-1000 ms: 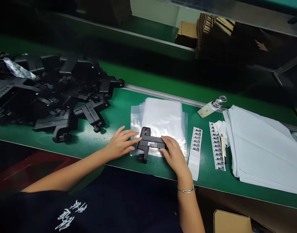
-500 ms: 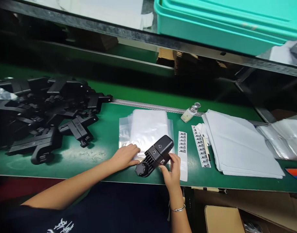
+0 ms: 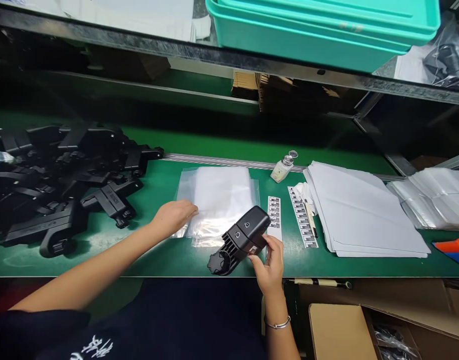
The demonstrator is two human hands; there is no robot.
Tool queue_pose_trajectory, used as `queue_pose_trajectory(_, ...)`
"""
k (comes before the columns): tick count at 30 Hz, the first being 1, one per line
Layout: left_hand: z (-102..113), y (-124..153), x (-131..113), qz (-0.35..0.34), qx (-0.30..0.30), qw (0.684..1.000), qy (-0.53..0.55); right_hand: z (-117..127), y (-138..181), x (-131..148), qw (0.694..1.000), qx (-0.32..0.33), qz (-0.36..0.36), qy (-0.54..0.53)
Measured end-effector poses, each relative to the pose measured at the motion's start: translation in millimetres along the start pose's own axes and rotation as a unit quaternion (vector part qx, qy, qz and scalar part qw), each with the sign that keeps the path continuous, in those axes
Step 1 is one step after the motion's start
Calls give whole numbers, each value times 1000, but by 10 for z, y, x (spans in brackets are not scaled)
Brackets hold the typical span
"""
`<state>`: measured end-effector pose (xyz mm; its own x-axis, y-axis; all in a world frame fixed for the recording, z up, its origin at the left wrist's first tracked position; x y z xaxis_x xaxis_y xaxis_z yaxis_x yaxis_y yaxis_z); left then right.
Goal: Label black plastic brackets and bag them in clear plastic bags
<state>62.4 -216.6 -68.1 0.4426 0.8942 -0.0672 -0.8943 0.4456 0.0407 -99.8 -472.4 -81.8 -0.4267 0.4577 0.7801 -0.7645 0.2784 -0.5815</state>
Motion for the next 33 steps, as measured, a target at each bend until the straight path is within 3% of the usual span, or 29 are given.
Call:
queue_pose_trajectory(3,159,-48,217,92,-59,994,-3,-134,26,-123,987,-6,-123,-100)
queue_pose_trajectory(6,260,-71,361,170,-111,979,26,-379,84,-149,940,10,-262,-218)
queue_pose_trajectory(9,181,-105,311,147,-93,984,39,-551,137,-89,888,28,-359,-286)
queue_pose_trajectory(12,74,-90,243,84,-50,995,29,-599,143,-28,867,41,-390,-307)
queue_pose_trajectory(16,31,-17,203,29,-4,998,49,-573,126,-6,879,51,-385,-277)
queue_pose_trajectory(20,-71,-13,241,54,45,985,156,-571,139,-19,895,75,-370,-237)
queue_pose_trajectory(25,-455,-17,318,99,193,905,367,-434,96,-92,928,86,-323,-164)
queue_pose_trajectory(28,-491,26,245,79,243,873,414,-497,-83,59,952,143,-247,-108)
queue_pose_trajectory(30,-396,61,162,51,226,890,392,-715,-183,248,951,234,-192,-64)
queue_pose_trajectory(33,-249,143,103,37,147,945,290,-1084,-199,476,919,372,-130,-11)
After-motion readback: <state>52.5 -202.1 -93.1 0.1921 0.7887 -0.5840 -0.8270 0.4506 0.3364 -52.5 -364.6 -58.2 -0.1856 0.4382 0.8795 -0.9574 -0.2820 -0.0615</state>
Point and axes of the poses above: each hand's wrist, its own y-axis away from the middle knuckle, its own z-axis out of the back of the hand, x = y × z, the point moved 10 cm from there along -y, towards the middle knuckle, and after that the axes turned 11 degrees about z, right-handed, at the moved point
